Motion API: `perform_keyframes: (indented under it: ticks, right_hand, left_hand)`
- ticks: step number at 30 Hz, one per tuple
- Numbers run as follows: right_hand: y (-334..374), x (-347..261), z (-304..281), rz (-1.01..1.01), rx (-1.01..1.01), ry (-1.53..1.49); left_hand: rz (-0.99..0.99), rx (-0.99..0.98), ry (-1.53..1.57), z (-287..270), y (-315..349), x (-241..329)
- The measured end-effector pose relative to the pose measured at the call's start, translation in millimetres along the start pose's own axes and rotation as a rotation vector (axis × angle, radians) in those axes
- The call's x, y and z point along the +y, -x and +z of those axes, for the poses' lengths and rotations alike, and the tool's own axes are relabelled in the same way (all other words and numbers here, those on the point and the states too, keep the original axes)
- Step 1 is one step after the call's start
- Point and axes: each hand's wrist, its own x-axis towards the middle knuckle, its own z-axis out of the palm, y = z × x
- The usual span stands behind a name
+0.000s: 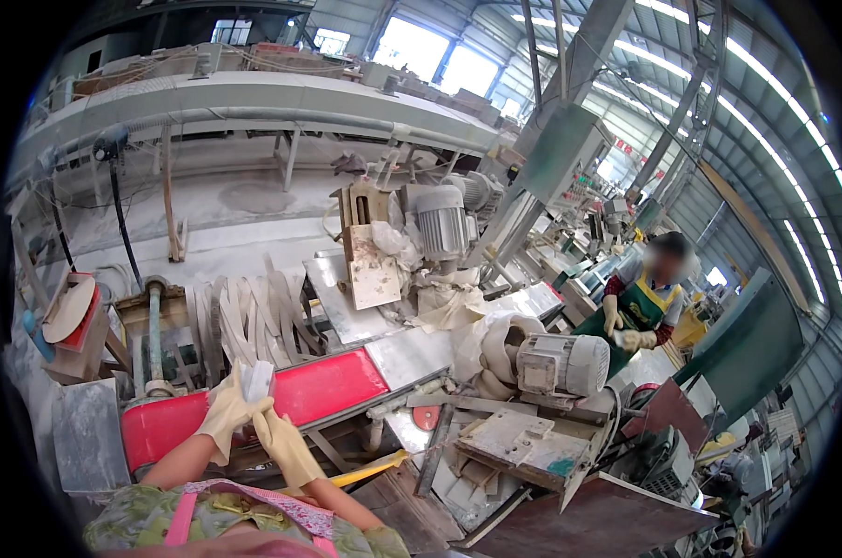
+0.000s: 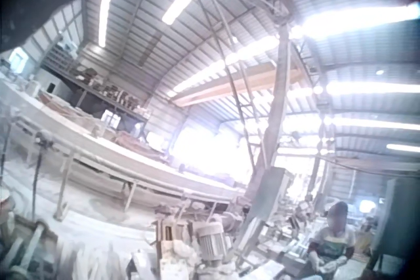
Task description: The person repeatedly picks up rectangular white planks from a pile, places them on a red conveyor belt, and then stacks them onto a growing pile. The person wears gloves and an apron while performing this repetitive stacking task in a workshop.
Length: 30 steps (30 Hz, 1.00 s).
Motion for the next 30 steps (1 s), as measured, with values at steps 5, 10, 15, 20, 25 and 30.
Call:
perform_keyframes:
  ticks: [5, 10, 15, 20, 25, 30]
  right_hand:
    - [-31, 58, -66, -0.306, 0.250, 0.560]
    - [-59, 115, -162, 0.107, 0.502, 0.903]
    - [-54, 139, -211, 0.360, 0.380, 1.036]
    - [-52, 155, -209, 0.231, 0.446, 1.104]
    - [-50, 136, -233, 0.420, 0.430, 0.815]
    - [-80, 151, -240, 0.335, 0.400, 0.895]
  left_hand:
    - [0.062, 0.047, 0.011, 4, 2, 0]
    - [0.037, 0.036, 0.024, -1, 4, 1]
    - [0.029, 0.050, 0.014, -5, 9, 1]
    - [0.059, 0.070, -0.006, -2, 10, -6]
    - [0.058, 0.050, 0.029, 0, 9, 6]
    - [0.029, 0.102, 0.101, 2, 10, -6]
